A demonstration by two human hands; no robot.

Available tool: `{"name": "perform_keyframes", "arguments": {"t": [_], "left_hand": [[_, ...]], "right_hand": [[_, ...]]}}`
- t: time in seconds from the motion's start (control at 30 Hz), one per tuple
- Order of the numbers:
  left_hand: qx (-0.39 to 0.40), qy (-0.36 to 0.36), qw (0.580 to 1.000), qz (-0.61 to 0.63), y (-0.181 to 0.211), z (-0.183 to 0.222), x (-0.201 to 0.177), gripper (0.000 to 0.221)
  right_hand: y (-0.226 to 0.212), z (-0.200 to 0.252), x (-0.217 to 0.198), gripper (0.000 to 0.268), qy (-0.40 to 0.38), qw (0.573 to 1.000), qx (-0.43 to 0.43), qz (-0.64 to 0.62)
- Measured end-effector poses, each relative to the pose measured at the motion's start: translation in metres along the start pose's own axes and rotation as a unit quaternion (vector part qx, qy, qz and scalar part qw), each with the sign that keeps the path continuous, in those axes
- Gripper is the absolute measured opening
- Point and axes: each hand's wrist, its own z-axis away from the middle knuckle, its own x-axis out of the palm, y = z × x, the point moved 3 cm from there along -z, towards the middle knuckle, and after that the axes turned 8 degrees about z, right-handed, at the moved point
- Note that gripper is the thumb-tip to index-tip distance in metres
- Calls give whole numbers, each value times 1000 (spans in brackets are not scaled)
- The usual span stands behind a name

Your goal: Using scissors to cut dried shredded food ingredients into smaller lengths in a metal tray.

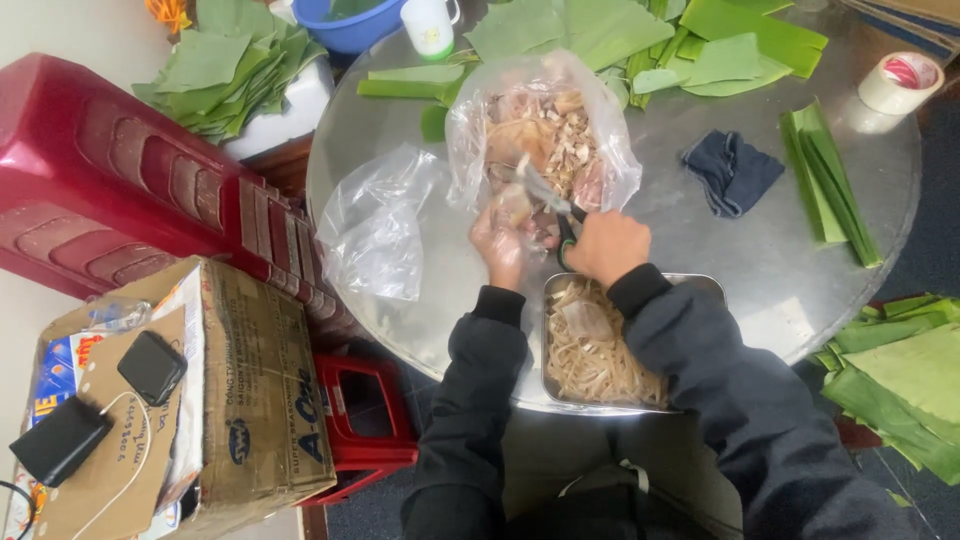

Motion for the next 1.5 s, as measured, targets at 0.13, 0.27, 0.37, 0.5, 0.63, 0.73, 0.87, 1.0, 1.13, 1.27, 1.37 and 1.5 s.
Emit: {"name": "perform_keyframes", "arguments": {"t": [0.13, 0.27, 0.37, 0.5, 0.63, 0.73, 0.87, 1.0, 1.13, 1.27, 1.37, 1.5], "left_hand": [[5, -10, 1000, -7, 15, 10, 18, 17], [91, 31, 987, -130, 28, 10, 11, 18], [110, 14, 985, -128, 15, -3, -4, 19], [133, 14, 980, -150, 34, 17, -2, 28], [134, -23, 986, -95, 60, 37, 5, 37], [115, -40, 990, -74, 66, 40, 4, 38], [198, -29, 941, -272, 46, 25, -2, 43], [150, -25, 934, -322, 57, 48, 1, 33], [138, -18, 952, -274, 95, 72, 27, 33], [139, -32, 964, -224, 121, 97, 27, 47], [39, -60, 996, 60, 69, 71, 8, 29], [3, -47, 985, 164, 78, 86, 13, 38]], "right_hand": [[5, -9, 14, 40, 5, 1000, 19, -4], [14, -8, 3, 46, -12, 999, 30, -14], [20, 10, -25, 49, -27, 998, 52, -32], [23, 30, -47, 51, -49, 995, 52, -70], [34, 29, -41, 51, -23, 996, 56, -61], [32, 37, -30, 62, -54, 986, 45, -149], [16, 67, -36, 71, -117, 961, 21, -248], [20, 72, 14, 55, -61, 990, 9, -125], [22, 116, -26, 61, -60, 993, 12, -104], [38, 128, -21, 57, -26, 999, 27, -32], [42, 139, -36, 55, -34, 998, 48, -27], [52, 143, -27, 55, -34, 997, 51, -45]]}}
